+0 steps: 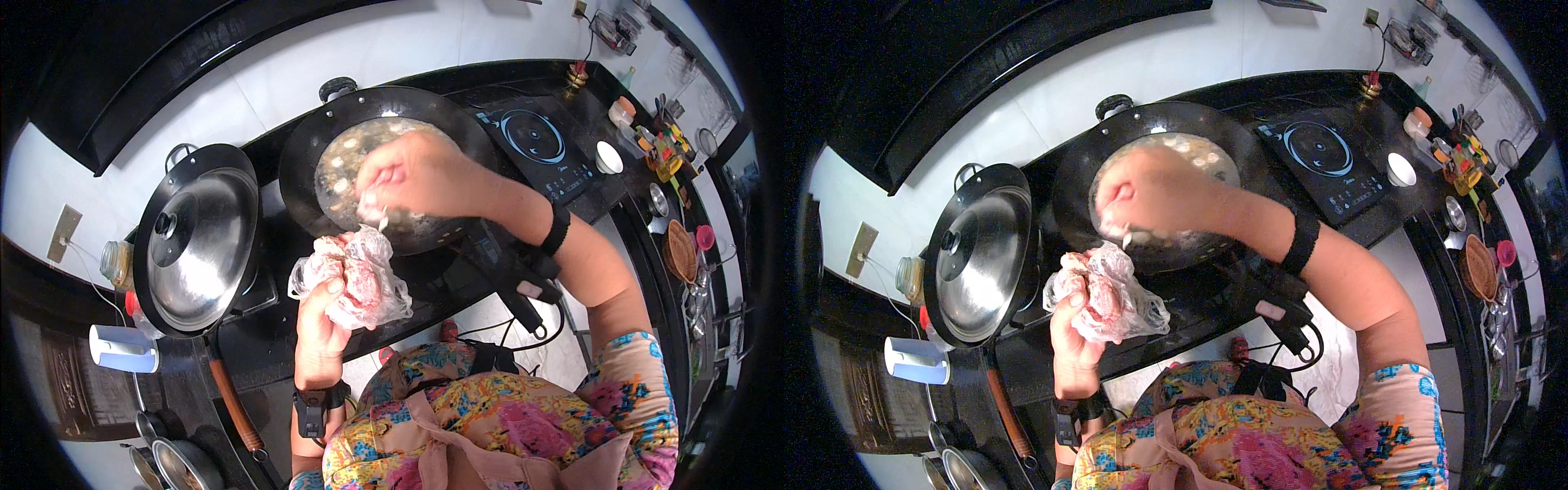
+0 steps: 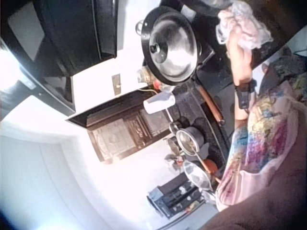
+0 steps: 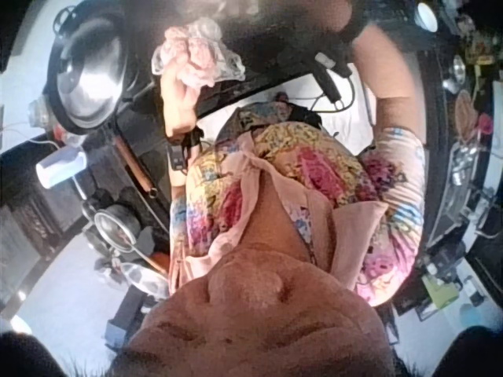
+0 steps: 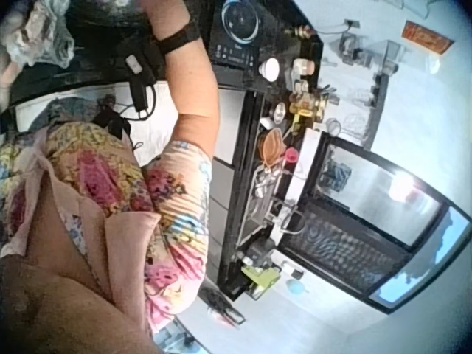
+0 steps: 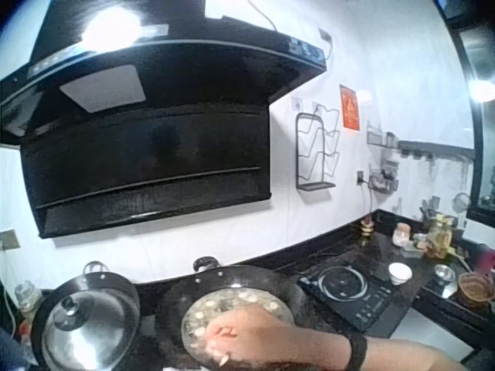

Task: The person adds pieces of meat from a bag into a pan on a stove, washes green leafy vegetables in a bowl under a faucet, transfers the vegetables to the pan, and stirs the mixture.

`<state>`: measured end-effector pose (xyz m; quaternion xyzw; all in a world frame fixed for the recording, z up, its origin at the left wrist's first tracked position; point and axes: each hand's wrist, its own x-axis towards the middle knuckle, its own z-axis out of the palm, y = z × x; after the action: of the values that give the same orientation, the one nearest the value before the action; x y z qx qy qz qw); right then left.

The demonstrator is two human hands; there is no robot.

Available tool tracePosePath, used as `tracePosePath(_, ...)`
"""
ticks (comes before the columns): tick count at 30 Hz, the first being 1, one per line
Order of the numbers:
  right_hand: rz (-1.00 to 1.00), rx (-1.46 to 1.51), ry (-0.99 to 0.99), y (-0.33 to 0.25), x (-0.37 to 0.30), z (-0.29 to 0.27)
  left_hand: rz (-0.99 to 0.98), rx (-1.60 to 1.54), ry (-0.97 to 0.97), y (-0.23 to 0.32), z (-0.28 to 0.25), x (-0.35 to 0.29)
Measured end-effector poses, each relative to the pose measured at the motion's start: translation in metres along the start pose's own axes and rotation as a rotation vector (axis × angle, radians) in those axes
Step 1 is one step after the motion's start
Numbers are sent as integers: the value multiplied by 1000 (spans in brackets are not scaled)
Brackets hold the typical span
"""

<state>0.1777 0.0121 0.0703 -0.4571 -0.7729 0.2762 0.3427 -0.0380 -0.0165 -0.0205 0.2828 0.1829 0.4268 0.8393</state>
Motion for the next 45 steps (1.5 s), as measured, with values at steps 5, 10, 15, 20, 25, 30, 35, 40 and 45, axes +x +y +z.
tracePosePath(5,147,-333,-99,53,9,-8,-12,47,71,1,2,-3)
tracePosePath(10,-237,-547,208,44,-1,13,-9,84,131,3,0,-8)
tracePosePath(15,-392,-114,-19,-22,-3,30,-62,183,151,4,10,-11)
tracePosePath(20,-254,-90,43,-17,-1,31,-13,171,109,0,12,-9)
tracePosePath(25,-289,-216,260,-2,3,11,-64,111,108,1,1,-9)
tracePosePath(30,-1,-523,-1,53,7,-1,-60,33,137,-3,-4,-9)
tracePosePath(35,-318,-471,131,21,-2,12,-75,44,104,0,-7,-10)
tracePosePath(40,-373,-185,-205,-19,-3,31,-99,104,180,-1,6,-12)
tracePosePath(45,-277,-147,-54,-8,0,26,-100,97,177,-5,-1,-12)
